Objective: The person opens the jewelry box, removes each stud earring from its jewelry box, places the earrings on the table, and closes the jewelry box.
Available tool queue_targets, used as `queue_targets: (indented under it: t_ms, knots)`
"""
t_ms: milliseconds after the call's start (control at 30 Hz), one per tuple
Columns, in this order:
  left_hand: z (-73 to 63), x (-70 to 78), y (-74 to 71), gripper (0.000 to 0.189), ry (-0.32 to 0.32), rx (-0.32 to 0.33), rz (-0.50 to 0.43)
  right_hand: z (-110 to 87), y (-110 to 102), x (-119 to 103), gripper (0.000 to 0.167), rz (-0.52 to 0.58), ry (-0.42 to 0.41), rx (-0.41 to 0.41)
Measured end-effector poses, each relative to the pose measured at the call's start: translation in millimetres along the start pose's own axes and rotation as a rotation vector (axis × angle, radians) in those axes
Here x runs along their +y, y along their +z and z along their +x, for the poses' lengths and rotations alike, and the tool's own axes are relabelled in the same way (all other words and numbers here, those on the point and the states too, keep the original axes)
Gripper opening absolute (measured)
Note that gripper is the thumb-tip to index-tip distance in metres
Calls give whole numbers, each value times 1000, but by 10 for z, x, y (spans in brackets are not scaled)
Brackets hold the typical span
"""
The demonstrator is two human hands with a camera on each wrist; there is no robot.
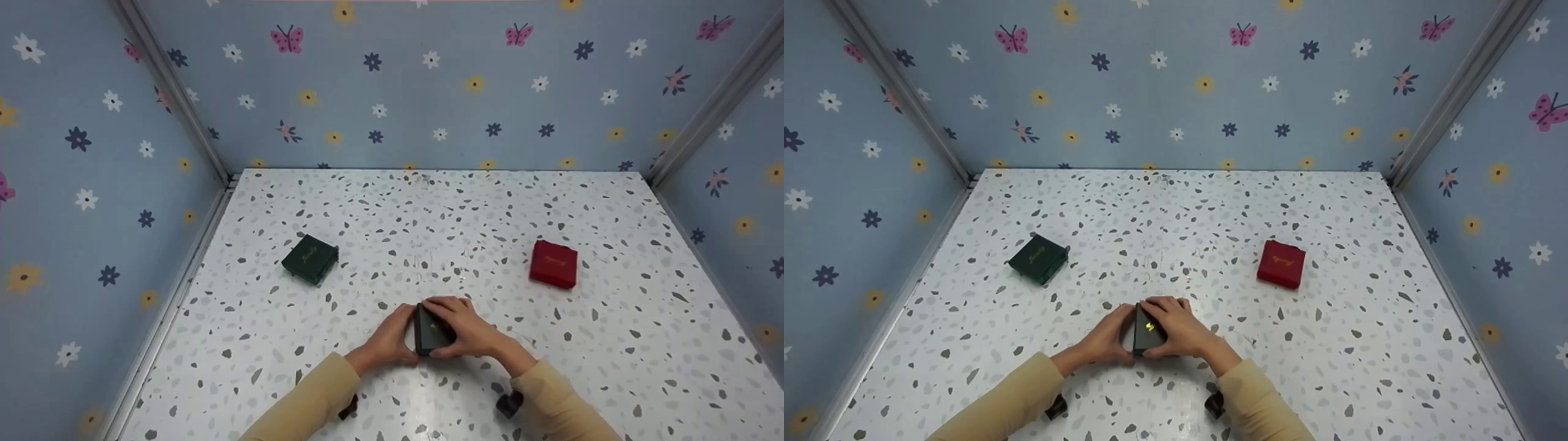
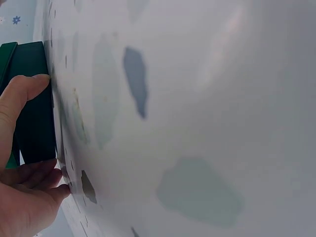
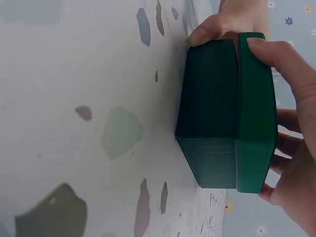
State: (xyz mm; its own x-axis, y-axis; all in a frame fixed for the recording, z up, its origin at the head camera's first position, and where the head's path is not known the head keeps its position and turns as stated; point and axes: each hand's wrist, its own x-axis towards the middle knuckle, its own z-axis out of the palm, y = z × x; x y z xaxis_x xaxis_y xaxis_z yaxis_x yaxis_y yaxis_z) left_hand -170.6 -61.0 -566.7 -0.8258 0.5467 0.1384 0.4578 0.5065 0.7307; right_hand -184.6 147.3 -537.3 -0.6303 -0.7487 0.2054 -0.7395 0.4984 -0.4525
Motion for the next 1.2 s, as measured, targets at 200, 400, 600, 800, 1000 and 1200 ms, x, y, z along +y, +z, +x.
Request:
queue_targets:
  t_ms: [200, 400, 600, 800, 1000, 1200]
  knots:
    - [4, 5, 6, 92, 8, 10, 6, 4, 5, -8, 88, -6, 4, 0]
    - [9, 4, 2, 92, 4, 4, -6, 6, -3, -18, 88, -21, 18, -22]
    - [3, -14, 13, 92, 20, 12, 5, 7, 6, -21, 88, -42, 13, -25]
    - [0, -14, 21, 93, 11, 16, 31, 6, 22, -22, 87, -64, -19, 7]
    - [3, -9, 14, 93, -10, -2, 18, 6, 19, -26, 88, -64, -1, -3]
    - [-3, -19, 11, 91, 17, -1, 6, 5, 18, -33, 89, -55, 21, -29]
